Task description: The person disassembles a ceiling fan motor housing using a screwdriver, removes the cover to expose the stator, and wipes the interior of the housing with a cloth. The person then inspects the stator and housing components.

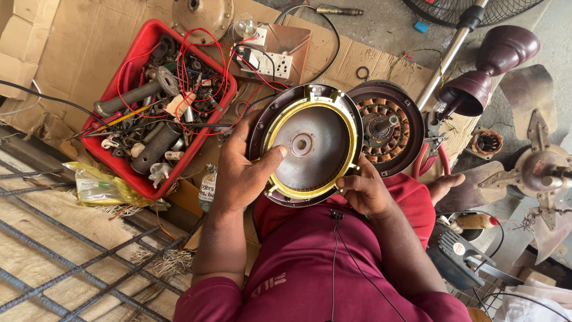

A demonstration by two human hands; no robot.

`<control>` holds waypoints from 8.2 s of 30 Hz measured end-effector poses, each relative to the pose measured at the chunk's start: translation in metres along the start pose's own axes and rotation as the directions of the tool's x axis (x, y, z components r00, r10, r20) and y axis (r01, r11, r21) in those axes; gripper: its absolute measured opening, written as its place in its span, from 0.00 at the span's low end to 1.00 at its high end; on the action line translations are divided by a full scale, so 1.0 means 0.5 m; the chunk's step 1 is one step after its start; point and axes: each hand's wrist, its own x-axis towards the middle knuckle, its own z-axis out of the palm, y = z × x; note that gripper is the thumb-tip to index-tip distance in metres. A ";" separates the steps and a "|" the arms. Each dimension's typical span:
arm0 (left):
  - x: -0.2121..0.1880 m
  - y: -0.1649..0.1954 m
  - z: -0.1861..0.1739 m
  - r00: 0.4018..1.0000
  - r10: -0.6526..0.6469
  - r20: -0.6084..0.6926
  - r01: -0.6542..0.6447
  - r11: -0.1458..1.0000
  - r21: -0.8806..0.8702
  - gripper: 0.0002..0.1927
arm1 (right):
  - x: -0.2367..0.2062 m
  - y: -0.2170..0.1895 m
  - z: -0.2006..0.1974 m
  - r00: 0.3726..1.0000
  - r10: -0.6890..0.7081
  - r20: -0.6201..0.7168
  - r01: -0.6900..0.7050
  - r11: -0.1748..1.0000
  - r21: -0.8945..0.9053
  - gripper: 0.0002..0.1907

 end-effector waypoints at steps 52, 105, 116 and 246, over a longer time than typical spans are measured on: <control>-0.013 -0.001 0.008 0.999 0.044 0.030 -0.048 0.984 0.170 0.33 | -0.015 0.007 0.016 1.000 -0.001 0.021 0.002 1.000 -0.017 0.46; -0.016 -0.039 -0.037 0.982 -0.133 -0.137 0.107 0.976 -0.188 0.32 | -0.094 -0.085 -0.029 0.924 -0.259 -0.281 0.225 0.963 -0.149 0.21; -0.025 -0.040 -0.035 0.976 -0.113 -0.187 0.068 0.970 -0.235 0.33 | -0.037 -0.119 -0.044 0.878 -0.167 -0.448 0.177 0.984 -0.019 0.22; 0.352 -0.473 0.016 0.993 -0.114 -0.008 0.066 0.513 0.856 0.07 | -0.078 -0.112 -0.179 0.791 -0.285 -0.541 0.497 0.815 0.297 0.29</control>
